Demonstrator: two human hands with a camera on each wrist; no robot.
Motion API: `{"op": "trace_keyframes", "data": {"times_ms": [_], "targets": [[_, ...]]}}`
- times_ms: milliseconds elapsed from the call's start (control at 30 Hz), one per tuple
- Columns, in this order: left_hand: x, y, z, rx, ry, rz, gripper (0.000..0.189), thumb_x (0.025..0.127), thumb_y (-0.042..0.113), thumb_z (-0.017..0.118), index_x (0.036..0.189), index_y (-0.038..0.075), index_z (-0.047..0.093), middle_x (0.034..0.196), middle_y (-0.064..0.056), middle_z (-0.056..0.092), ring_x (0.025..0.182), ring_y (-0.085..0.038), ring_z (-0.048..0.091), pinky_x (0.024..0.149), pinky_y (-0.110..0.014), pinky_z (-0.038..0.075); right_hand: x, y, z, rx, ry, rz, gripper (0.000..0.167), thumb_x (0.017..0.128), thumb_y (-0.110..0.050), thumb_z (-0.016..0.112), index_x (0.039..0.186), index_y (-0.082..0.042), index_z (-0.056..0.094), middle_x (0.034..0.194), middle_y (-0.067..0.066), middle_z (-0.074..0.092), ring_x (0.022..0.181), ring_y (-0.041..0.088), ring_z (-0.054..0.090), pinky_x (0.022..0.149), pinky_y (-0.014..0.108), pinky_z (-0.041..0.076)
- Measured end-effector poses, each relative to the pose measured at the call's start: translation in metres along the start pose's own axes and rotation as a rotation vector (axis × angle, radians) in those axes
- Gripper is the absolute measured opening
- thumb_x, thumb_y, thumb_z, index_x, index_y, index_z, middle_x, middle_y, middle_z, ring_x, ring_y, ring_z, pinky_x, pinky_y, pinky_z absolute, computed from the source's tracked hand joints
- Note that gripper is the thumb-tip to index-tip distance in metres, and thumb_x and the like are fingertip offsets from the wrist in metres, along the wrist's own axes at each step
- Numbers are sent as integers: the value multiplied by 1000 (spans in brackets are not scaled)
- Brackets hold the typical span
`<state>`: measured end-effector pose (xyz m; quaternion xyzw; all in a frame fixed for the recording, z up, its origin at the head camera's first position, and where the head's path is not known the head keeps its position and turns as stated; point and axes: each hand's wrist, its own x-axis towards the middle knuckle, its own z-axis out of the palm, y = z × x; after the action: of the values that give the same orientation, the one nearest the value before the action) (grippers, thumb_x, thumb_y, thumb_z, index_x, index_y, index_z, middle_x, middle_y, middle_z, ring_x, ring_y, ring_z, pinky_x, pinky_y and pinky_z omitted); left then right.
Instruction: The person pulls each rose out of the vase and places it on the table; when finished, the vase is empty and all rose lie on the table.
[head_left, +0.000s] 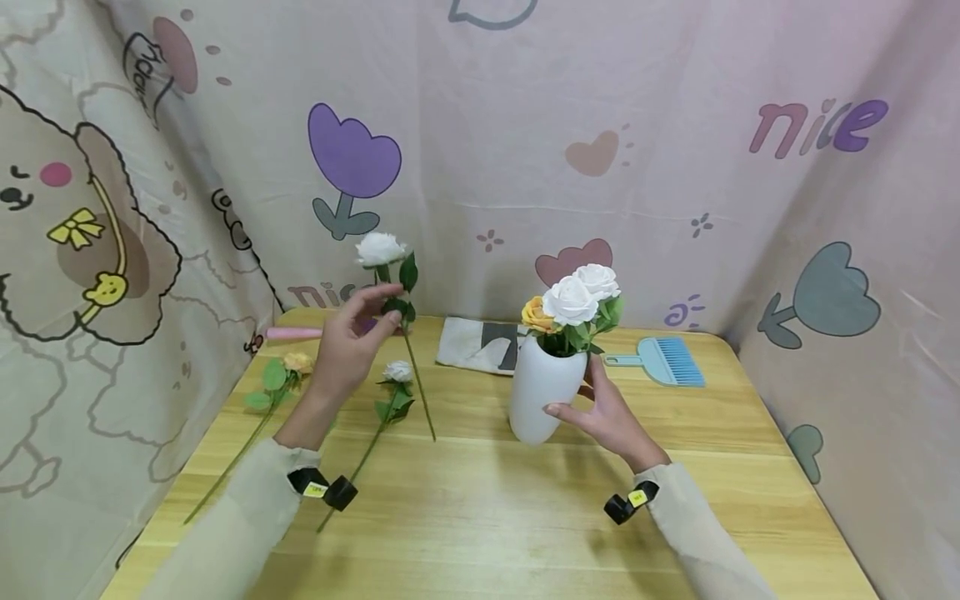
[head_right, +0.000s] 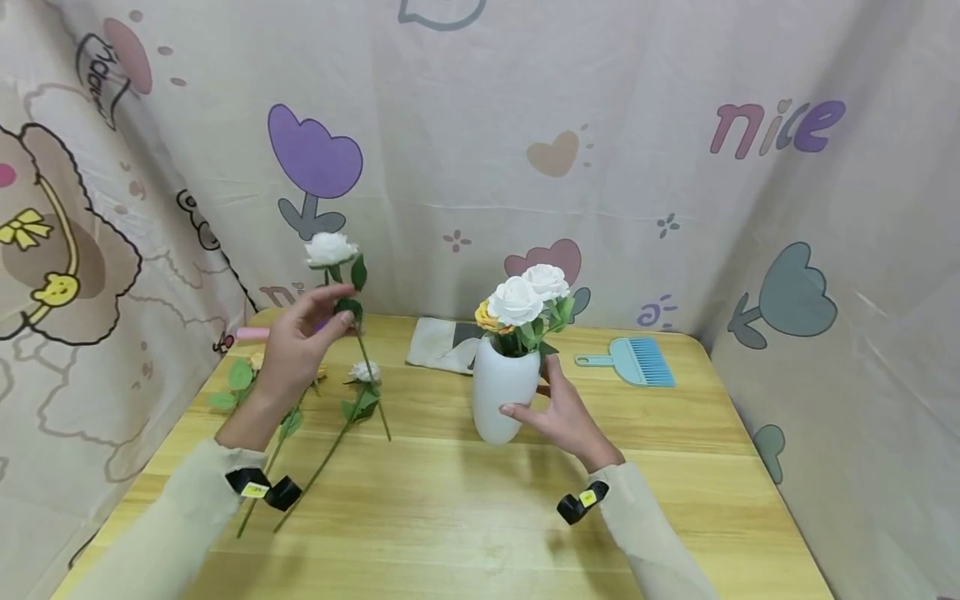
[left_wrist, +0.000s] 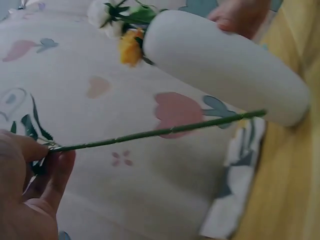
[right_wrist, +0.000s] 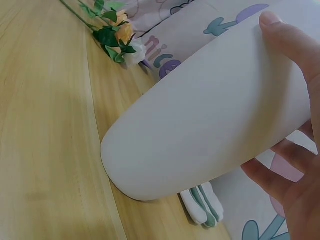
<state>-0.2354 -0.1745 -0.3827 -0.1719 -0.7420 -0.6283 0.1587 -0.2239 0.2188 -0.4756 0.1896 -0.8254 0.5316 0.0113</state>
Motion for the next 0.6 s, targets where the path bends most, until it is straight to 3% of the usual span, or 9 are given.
{"op": "trace_keyframes", "data": {"times_ms": [200,367,600], "targets": [[-20,-33,4,44,-178,-112,37,109,8,65,145,2,64,143,-21,64,100,-11,71,86,-26,66,0,1,0,0,5,6,100,94,-25,88,169,-22,23,169,14,40,155,45,43,120,72,42],[-38,-61,10,205,-314,-154,34,108,12,69,142,10,69,135,-19,72,93,-21,73,78,-29,62,0,2,-1,-2,3,8,99,94,-24,88,169,-22,23,169,14,39,155,45,43,120,72,43],[-57,-86,18,320,-414,-261,35,106,12,71,141,14,71,127,-13,75,94,-19,72,85,-35,57,0,0,-1,2,2,0,99,94,-25,88,169,-22,23,169,13,39,154,44,44,119,72,43]]}}
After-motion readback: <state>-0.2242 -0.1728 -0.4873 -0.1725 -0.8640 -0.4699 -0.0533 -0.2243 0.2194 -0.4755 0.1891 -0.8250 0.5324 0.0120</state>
